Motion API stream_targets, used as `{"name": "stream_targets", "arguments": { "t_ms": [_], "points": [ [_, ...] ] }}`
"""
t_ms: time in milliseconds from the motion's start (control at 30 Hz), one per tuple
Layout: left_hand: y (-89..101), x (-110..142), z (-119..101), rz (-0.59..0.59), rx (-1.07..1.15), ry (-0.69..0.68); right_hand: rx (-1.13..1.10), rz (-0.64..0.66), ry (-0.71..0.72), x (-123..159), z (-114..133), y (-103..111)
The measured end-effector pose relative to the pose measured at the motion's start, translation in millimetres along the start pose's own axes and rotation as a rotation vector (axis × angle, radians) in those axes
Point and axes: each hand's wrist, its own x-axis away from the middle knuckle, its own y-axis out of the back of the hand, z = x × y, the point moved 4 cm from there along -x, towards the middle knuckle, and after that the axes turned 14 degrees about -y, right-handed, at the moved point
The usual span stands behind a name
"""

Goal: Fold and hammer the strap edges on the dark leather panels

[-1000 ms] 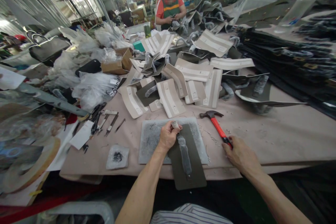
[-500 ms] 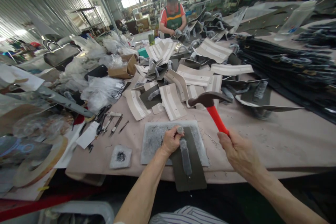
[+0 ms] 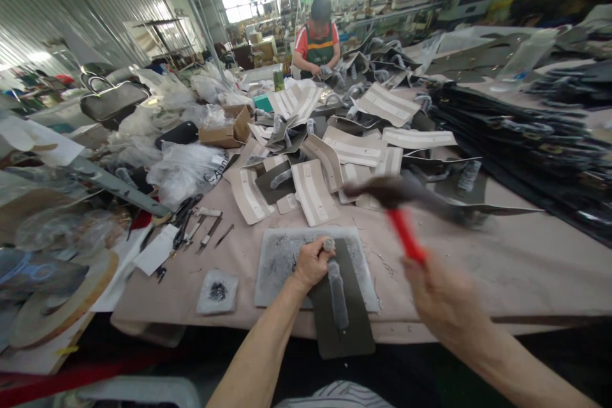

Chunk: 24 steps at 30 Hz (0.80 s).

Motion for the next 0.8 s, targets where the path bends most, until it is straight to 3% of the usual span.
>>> {"name": "stream_targets", "arguments": {
  "t_ms": [67, 133, 333, 433, 500, 567, 633, 700, 800],
  "points": [
    [-0.2, -1, 0, 0.005, -0.003, -0.004, 0.16, 0.23, -0.011, 9, -25, -33],
    [-0.3, 0, 1, 0.0, 0.0, -0.019, 0.264, 0.381, -0.076, 13, -50, -52],
    [-0.4, 3, 3, -0.017, 0.02, -0.017, 0.264, 0.52, -0.267, 2, -113, -68],
    [-0.6, 4, 4, -0.022, 0.039, -0.009, 0.398, 0.417, -0.281, -5, -130, -79],
    [-0.2, 4, 4, -0.033, 0.046, 0.005, 0.449, 0.265, -0.172, -6, -117, -86],
    [0.1, 4, 5, -0.045, 0.054, 0.028, 0.336, 0.173, -0.056, 2, -85, -95],
    [0.1, 3, 5, -0.058, 0.068, 0.057, 0.144, 0.237, -0.012, 20, -45, -111],
    [0.3, 2, 7, -0.087, 0.097, 0.099, 0.076, 0.397, 0.008, 43, -9, -135],
    [5.0, 2, 14, -0.265, 0.202, 0.184, 0.156, 0.505, -0.05, 68, 8, -164]
  ]
}}
